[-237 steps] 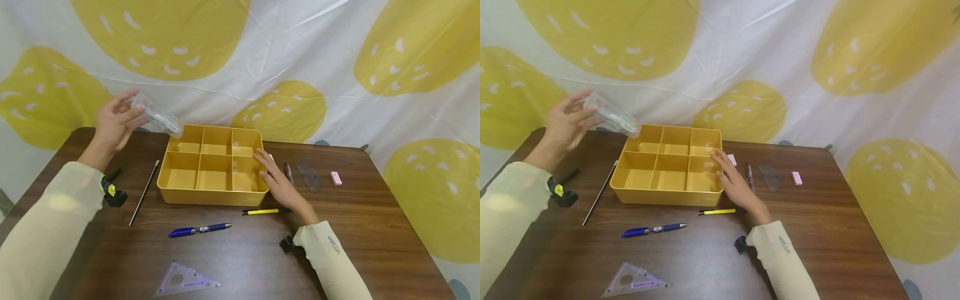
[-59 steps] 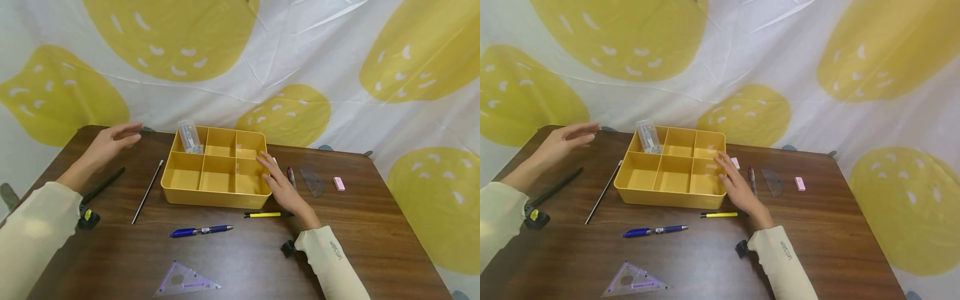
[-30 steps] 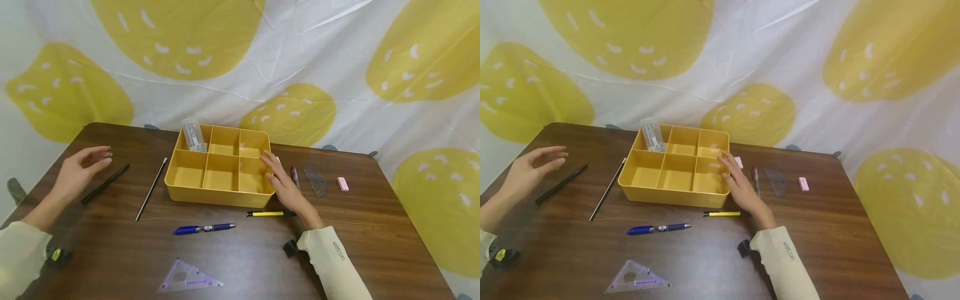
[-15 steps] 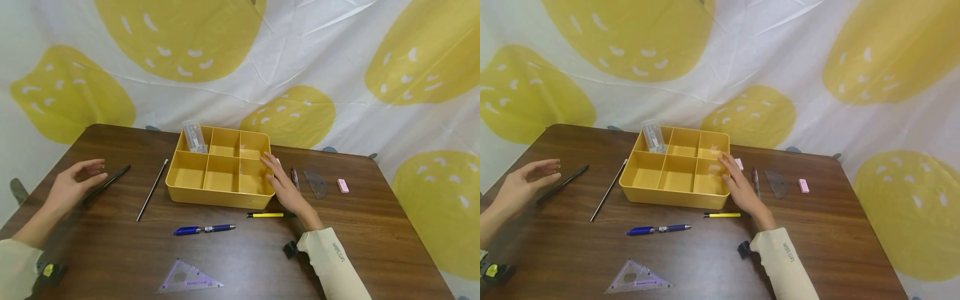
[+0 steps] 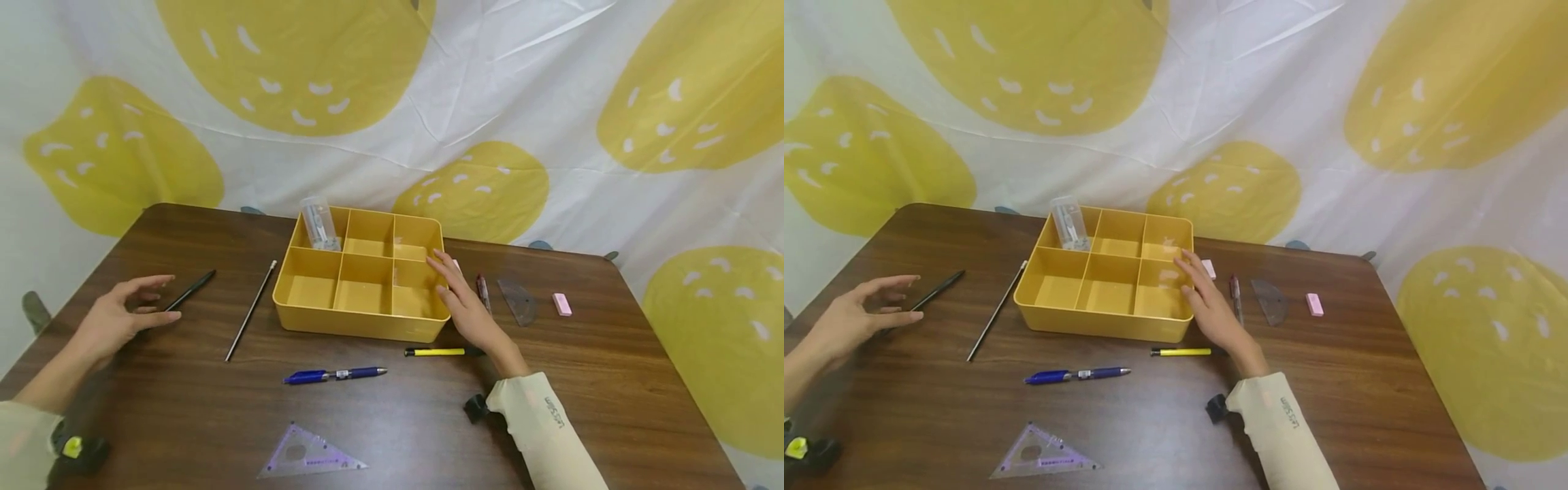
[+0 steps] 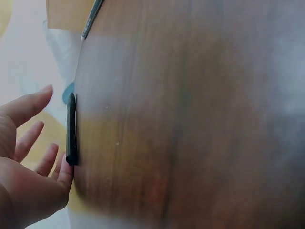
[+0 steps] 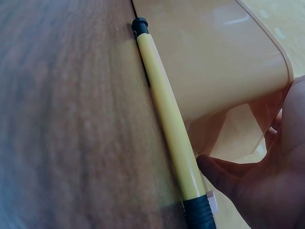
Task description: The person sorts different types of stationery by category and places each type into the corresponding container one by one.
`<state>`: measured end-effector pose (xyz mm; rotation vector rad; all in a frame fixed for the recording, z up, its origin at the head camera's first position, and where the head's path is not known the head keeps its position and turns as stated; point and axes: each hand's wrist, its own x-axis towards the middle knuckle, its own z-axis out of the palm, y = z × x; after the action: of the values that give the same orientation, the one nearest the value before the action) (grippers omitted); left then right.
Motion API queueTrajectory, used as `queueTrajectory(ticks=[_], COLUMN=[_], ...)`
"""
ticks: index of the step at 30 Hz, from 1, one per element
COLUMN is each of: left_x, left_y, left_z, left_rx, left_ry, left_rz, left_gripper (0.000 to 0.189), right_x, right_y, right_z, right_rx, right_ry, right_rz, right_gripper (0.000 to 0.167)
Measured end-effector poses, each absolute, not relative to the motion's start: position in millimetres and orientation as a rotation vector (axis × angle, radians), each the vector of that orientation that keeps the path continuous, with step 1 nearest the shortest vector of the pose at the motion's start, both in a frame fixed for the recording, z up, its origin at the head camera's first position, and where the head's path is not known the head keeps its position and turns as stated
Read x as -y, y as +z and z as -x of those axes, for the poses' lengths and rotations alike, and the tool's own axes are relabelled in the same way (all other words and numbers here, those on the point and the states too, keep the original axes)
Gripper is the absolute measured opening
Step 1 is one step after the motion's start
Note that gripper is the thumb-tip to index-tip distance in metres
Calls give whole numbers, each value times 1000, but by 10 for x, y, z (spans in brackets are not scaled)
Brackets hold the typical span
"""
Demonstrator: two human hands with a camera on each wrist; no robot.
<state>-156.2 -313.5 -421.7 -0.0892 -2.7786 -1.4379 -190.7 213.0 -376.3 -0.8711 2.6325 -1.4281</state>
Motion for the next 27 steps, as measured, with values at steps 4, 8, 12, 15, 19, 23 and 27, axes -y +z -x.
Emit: queueTrajectory(ticks=[4,8,12,15,19,23,27], left_x=[3170,3189,3191,3188,3193,3215,3240], left_y=[-4268,-4311,-4333,-4333,-4328,-4323,-4299], left_z=[1524,1529,1563,1576,1568,1541,1530], left_rx=[2776,2749,2769,2800,2834,2857,2875], left_ry=[-1419,-1357,-1299,-1242,-1181,-1128,-1077], left_rz=[165,220,230,188,105,20,-18], left_gripper=[70,66,64,62,58,55,49], right_x=[-2131,-2143,-2164,-2173,-2175,-2174,-2176], right_y=[-3761,-3759,-3758,-3765,-3770,-3767,-3767], right_z=[1909,1909,1899,1893,1892,1890,1887], right_rx=[-2632,-2636,-2644,-2641,-2637,-2636,-2629], right_ry=[-1419,-1425,-1433,-1436,-1440,-1442,-1441], right_rz=[865,873,870,862,853,858,865], right_gripper=[45,45,45,45,44,44,45])
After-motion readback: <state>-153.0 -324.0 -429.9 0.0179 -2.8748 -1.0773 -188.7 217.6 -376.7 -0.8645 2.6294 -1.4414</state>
